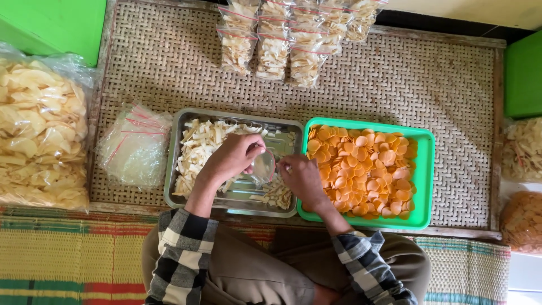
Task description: Manually filling small plastic bags with white chips from a metal tray
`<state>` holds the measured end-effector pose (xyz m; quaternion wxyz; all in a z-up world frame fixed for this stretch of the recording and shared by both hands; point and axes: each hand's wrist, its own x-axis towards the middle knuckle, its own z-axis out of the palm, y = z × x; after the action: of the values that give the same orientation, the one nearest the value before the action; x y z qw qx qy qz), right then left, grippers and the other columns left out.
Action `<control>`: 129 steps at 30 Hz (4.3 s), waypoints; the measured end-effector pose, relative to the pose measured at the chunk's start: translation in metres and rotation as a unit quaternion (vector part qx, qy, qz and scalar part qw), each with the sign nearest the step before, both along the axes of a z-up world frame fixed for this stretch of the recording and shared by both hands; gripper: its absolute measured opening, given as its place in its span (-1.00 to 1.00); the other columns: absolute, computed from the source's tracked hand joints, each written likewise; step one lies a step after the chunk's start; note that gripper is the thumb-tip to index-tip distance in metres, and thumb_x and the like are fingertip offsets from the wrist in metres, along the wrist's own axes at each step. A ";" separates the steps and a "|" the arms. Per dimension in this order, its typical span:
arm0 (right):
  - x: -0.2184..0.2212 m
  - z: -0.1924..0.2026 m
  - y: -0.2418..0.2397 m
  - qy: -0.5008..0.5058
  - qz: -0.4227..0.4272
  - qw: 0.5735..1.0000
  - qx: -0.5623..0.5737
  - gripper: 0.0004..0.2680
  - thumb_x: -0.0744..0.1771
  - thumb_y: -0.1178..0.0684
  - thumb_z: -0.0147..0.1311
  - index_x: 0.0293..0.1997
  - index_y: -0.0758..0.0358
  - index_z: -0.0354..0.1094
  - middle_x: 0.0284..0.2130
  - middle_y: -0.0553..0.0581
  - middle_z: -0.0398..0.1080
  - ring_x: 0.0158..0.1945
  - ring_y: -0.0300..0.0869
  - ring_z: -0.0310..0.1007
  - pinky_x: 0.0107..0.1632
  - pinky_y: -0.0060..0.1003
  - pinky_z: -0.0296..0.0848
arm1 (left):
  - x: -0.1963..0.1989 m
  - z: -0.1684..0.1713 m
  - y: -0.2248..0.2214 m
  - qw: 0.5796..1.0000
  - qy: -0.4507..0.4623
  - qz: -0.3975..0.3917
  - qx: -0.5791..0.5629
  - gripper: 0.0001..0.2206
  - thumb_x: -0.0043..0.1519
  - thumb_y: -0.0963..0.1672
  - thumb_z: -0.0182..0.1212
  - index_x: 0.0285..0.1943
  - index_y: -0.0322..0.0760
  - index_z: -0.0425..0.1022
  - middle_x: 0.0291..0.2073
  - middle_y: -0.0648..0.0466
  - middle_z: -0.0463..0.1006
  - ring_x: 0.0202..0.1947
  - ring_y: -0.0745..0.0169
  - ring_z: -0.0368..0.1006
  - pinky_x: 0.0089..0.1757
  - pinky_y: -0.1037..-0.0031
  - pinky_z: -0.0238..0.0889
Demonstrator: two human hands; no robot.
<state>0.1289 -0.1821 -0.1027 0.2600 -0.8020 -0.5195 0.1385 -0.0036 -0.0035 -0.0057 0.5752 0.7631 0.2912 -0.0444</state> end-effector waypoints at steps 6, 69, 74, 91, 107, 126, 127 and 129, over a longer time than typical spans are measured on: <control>0.027 0.041 -0.004 0.272 -0.107 0.954 0.061 -0.93 0.36 0.01 0.25 -0.25 0.10 0.57 -0.62 0.00 0.42 -0.53 -0.30 0.28 -0.39 -0.36 0.33 | 0.000 -0.002 -0.001 1.000 0.013 -0.010 0.014 -0.82 0.33 -0.22 0.10 0.00 -0.54 0.52 -0.45 -0.25 0.56 -0.65 0.26 0.51 -0.55 0.58 0.50; -0.005 0.071 0.000 0.316 -0.063 0.937 0.134 -0.92 0.31 0.17 0.33 -0.18 0.27 0.58 -0.49 0.08 0.54 -0.41 -0.35 0.38 -0.27 -0.42 0.50 | -0.002 0.005 0.002 0.977 0.013 -0.055 0.206 -0.92 0.20 -0.26 0.27 -0.20 -0.38 0.66 -0.40 -0.29 0.65 -0.30 -0.25 0.64 -0.16 0.16 0.51; -0.020 0.084 0.007 0.177 0.012 0.964 0.199 -0.93 0.31 0.19 0.30 -0.18 0.22 0.59 -0.47 0.12 0.53 -0.48 -0.17 0.45 -0.34 -0.34 0.49 | -0.002 0.004 0.001 0.977 0.017 -0.050 0.207 -0.91 0.20 -0.22 0.29 -0.19 -0.35 0.67 -0.44 -0.28 0.64 -0.31 -0.29 0.62 -0.17 0.11 0.51; -0.002 0.082 0.005 0.120 0.012 0.967 0.225 -0.93 0.30 0.21 0.29 -0.18 0.23 0.60 -0.53 0.16 0.49 -0.49 -0.07 0.52 -0.42 -0.24 0.49 | -0.008 0.007 0.004 0.972 0.017 -0.055 0.227 -0.89 0.23 -0.21 0.24 -0.15 -0.32 0.67 -0.41 -0.25 0.65 -0.34 -0.24 0.63 -0.19 0.15 0.50; -0.012 -0.010 -0.016 -0.184 0.149 0.969 -0.074 -0.72 0.26 0.06 0.27 0.06 0.03 0.44 -0.15 0.03 0.39 0.02 -0.06 0.32 -0.08 -0.14 0.36 | -0.009 0.018 0.009 0.976 0.016 -0.059 0.207 -0.90 0.23 -0.25 0.21 -0.18 -0.37 0.64 -0.44 -0.22 0.65 -0.38 -0.21 0.62 -0.20 0.14 0.47; 0.017 0.092 -0.009 0.166 0.108 0.980 0.025 -0.91 0.29 0.25 0.23 -0.18 0.24 0.52 -0.41 0.24 0.55 -0.36 0.10 0.57 -0.26 -0.08 0.48 | -0.009 0.017 0.009 0.979 0.014 -0.071 0.188 -0.90 0.26 -0.24 0.19 -0.20 -0.34 0.63 -0.36 -0.22 0.66 -0.36 -0.13 0.62 -0.14 0.23 0.48; 0.019 0.097 -0.011 0.166 0.109 0.980 0.024 -0.91 0.29 0.25 0.23 -0.18 0.24 0.52 -0.41 0.24 0.55 -0.36 0.10 0.57 -0.26 -0.08 0.48 | -0.009 0.018 0.008 0.980 0.015 -0.070 0.188 -0.90 0.26 -0.24 0.19 -0.20 -0.34 0.63 -0.36 -0.22 0.66 -0.36 -0.13 0.62 -0.14 0.23 0.48; 0.023 0.106 -0.012 0.169 0.058 0.978 0.108 -0.88 0.32 0.17 0.26 -0.10 0.06 0.58 -0.32 -0.03 0.55 -0.32 -0.24 0.52 -0.22 -0.39 0.45 | -0.008 0.021 0.006 0.976 0.022 -0.083 0.201 -0.90 0.26 -0.25 0.21 -0.18 -0.38 0.64 -0.35 -0.24 0.66 -0.37 -0.14 0.62 -0.15 0.24 0.49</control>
<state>0.1517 -0.1936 0.0032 0.4209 -0.7028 -0.5252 0.2302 -0.0114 0.0030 0.0155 0.3982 0.8834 0.2421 -0.0492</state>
